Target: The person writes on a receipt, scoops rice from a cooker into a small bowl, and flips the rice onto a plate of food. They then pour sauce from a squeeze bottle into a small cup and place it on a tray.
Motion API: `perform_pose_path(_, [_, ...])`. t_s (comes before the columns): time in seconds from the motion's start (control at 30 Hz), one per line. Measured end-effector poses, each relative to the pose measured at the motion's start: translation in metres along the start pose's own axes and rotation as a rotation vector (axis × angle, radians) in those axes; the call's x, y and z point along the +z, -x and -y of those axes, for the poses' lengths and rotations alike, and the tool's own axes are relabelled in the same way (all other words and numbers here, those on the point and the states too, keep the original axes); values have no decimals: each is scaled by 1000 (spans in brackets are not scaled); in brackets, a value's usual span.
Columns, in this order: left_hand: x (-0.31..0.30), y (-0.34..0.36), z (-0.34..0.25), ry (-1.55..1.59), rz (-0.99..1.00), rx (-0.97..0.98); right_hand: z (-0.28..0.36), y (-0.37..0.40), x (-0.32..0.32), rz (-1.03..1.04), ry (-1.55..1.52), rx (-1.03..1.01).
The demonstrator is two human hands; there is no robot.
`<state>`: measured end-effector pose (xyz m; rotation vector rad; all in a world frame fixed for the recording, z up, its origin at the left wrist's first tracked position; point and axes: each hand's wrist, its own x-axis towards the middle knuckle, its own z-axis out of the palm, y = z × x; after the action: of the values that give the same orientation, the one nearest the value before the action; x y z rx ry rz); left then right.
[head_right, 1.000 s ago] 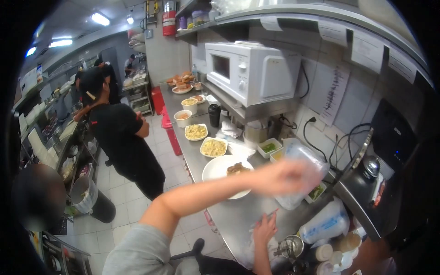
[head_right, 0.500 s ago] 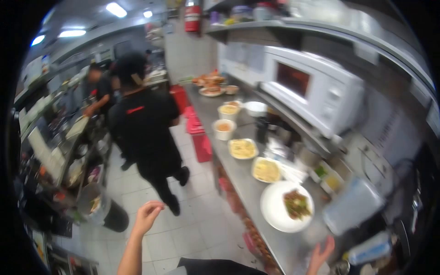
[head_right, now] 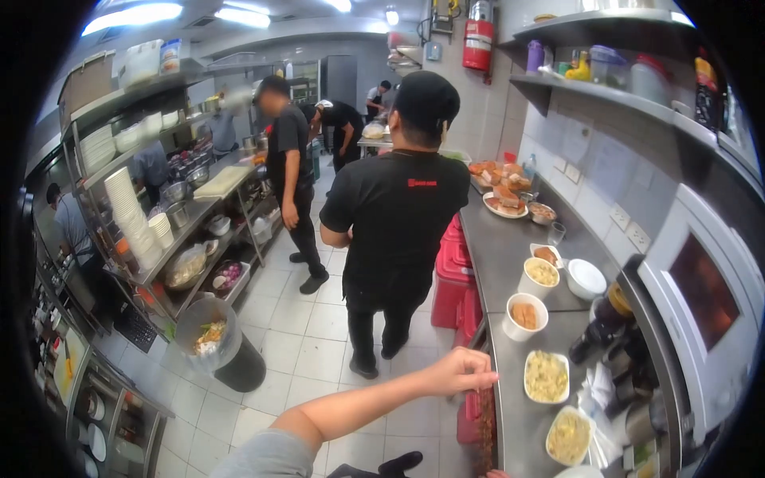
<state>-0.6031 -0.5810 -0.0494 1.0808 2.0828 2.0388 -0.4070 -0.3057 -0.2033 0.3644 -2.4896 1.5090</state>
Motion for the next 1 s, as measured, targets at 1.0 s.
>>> perform_pose_path(1.0, [-258,-525,473,117,243,-936,-76,-387,105,-416,-683,1081])
